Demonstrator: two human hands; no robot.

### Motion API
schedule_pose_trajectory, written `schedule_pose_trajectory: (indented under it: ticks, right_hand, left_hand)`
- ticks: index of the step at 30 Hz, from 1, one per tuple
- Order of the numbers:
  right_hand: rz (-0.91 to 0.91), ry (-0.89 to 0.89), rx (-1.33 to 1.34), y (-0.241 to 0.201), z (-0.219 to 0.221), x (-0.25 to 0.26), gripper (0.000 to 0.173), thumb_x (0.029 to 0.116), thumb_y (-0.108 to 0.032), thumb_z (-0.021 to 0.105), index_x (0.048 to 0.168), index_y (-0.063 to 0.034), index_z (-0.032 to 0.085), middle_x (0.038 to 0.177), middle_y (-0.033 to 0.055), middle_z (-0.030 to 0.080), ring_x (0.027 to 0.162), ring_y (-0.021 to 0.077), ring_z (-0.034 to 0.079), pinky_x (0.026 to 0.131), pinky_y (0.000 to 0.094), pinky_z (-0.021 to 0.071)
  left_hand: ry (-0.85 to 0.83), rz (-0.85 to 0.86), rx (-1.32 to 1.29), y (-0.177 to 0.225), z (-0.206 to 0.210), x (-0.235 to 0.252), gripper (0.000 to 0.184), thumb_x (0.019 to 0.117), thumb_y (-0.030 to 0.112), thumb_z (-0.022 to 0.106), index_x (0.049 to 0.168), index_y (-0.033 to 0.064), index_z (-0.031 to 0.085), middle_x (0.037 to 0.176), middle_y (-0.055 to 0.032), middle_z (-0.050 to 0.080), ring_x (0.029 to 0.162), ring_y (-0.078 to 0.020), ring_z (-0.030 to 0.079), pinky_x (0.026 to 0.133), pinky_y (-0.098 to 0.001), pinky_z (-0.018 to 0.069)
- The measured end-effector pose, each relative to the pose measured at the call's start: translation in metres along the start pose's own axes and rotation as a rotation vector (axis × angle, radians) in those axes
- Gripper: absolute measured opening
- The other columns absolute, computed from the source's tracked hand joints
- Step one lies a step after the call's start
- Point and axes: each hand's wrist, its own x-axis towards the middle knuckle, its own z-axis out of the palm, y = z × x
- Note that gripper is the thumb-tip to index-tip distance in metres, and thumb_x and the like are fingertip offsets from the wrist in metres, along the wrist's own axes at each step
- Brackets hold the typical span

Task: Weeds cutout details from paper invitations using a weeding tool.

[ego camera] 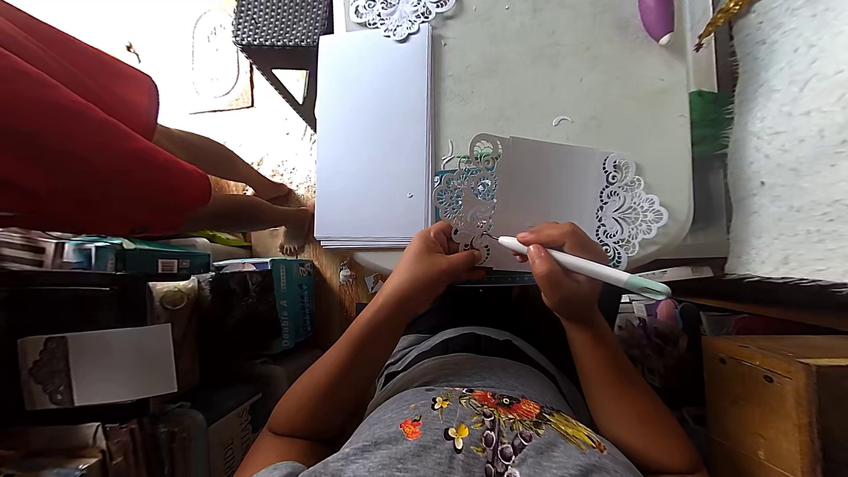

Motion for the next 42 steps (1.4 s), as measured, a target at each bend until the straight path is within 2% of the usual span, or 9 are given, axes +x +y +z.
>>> schedule_pose_trajectory:
  ticks: [6,10,15,19,23,26,33,42]
  right_hand:
    - [-0.011,-0.029,-0.041,0.0019,0.0005,0.0001,0.013,0.0934,-0.005,0.057,0.097,0.0038,0.067,0.090,0.0054,0.069,0.080,0.0026,0.066,0.071,0.0178,0.0559]
    - [-0.028,-0.023,-0.027,0.0025,-0.0007,-0.0012,0.013,0.0953,-0.007,0.057,0.099,0.0013,0.066,0.092,0.0039,0.069,0.082,0.0023,0.066,0.072,0.0182,0.0566]
    - [-0.025,-0.033,-0.042,0.0019,0.0011,-0.0002,0.013,0.0933,-0.004,0.058,0.096,0.0042,0.068,0.091,0.0061,0.070,0.082,0.0030,0.066,0.072,0.0182,0.0564]
    - [-0.033,-0.015,-0.025,0.0021,-0.0003,-0.0010,0.012,0.0957,-0.006,0.057,0.100,0.0008,0.067,0.094,0.0036,0.069,0.084,0.0031,0.067,0.074,0.0198,0.0580]
    - [-0.048,-0.010,-0.052,0.0023,0.0021,-0.0001,0.013,0.0948,-0.005,0.058,0.098,0.0033,0.067,0.092,0.0064,0.070,0.083,0.0042,0.067,0.073,0.0199,0.0575]
    - [-0.046,-0.009,-0.048,0.0022,0.0003,-0.0002,0.013,0.0961,-0.007,0.057,0.099,0.0015,0.067,0.092,0.0047,0.069,0.084,0.0035,0.067,0.074,0.0198,0.0577]
    - [-0.064,-0.016,-0.112,0.0023,0.0026,-0.0002,0.014,0.0942,-0.006,0.058,0.097,0.0042,0.067,0.090,0.0073,0.069,0.083,0.0041,0.067,0.073,0.0187,0.0564]
    - [-0.041,-0.036,-0.065,0.0029,0.0009,-0.0002,0.014,0.0935,-0.005,0.058,0.096,0.0049,0.068,0.089,0.0072,0.070,0.082,0.0042,0.067,0.073,0.0187,0.0561]
  left_hand:
    - [0.007,0.010,-0.003,-0.0017,0.0001,0.0005,0.025,0.0967,-0.011,0.057,0.116,0.0038,0.054,0.099,-0.0056,0.072,0.084,-0.0130,0.074,0.076,-0.0296,0.0633]
    - [0.003,0.015,-0.019,-0.0015,0.0000,0.0010,0.026,0.0965,-0.012,0.057,0.117,0.0043,0.054,0.100,-0.0062,0.072,0.085,-0.0136,0.074,0.076,-0.0299,0.0635]
    - [0.008,0.015,-0.026,-0.0015,0.0007,0.0016,0.026,0.0961,-0.012,0.057,0.117,0.0043,0.055,0.100,-0.0060,0.072,0.084,-0.0136,0.074,0.075,-0.0296,0.0635]
    - [0.012,0.014,-0.023,-0.0018,0.0005,0.0015,0.026,0.0963,-0.012,0.057,0.116,0.0045,0.054,0.099,-0.0059,0.072,0.084,-0.0134,0.074,0.075,-0.0295,0.0635]
    - [0.008,0.007,-0.029,-0.0030,0.0001,0.0025,0.025,0.0966,-0.011,0.057,0.116,0.0038,0.054,0.099,-0.0063,0.072,0.084,-0.0136,0.074,0.075,-0.0299,0.0635]
    - [0.006,0.004,-0.033,-0.0027,-0.0005,0.0024,0.025,0.0966,-0.011,0.057,0.116,0.0041,0.053,0.098,-0.0061,0.072,0.084,-0.0135,0.074,0.075,-0.0296,0.0634]
    - [0.015,0.000,-0.028,-0.0020,0.0003,0.0020,0.025,0.0965,-0.011,0.057,0.115,0.0045,0.052,0.097,-0.0061,0.072,0.084,-0.0136,0.074,0.075,-0.0297,0.0633]
    - [0.007,0.004,-0.018,-0.0017,-0.0002,0.0023,0.026,0.0965,-0.011,0.058,0.116,0.0044,0.052,0.097,-0.0067,0.072,0.083,-0.0137,0.074,0.075,-0.0297,0.0635]
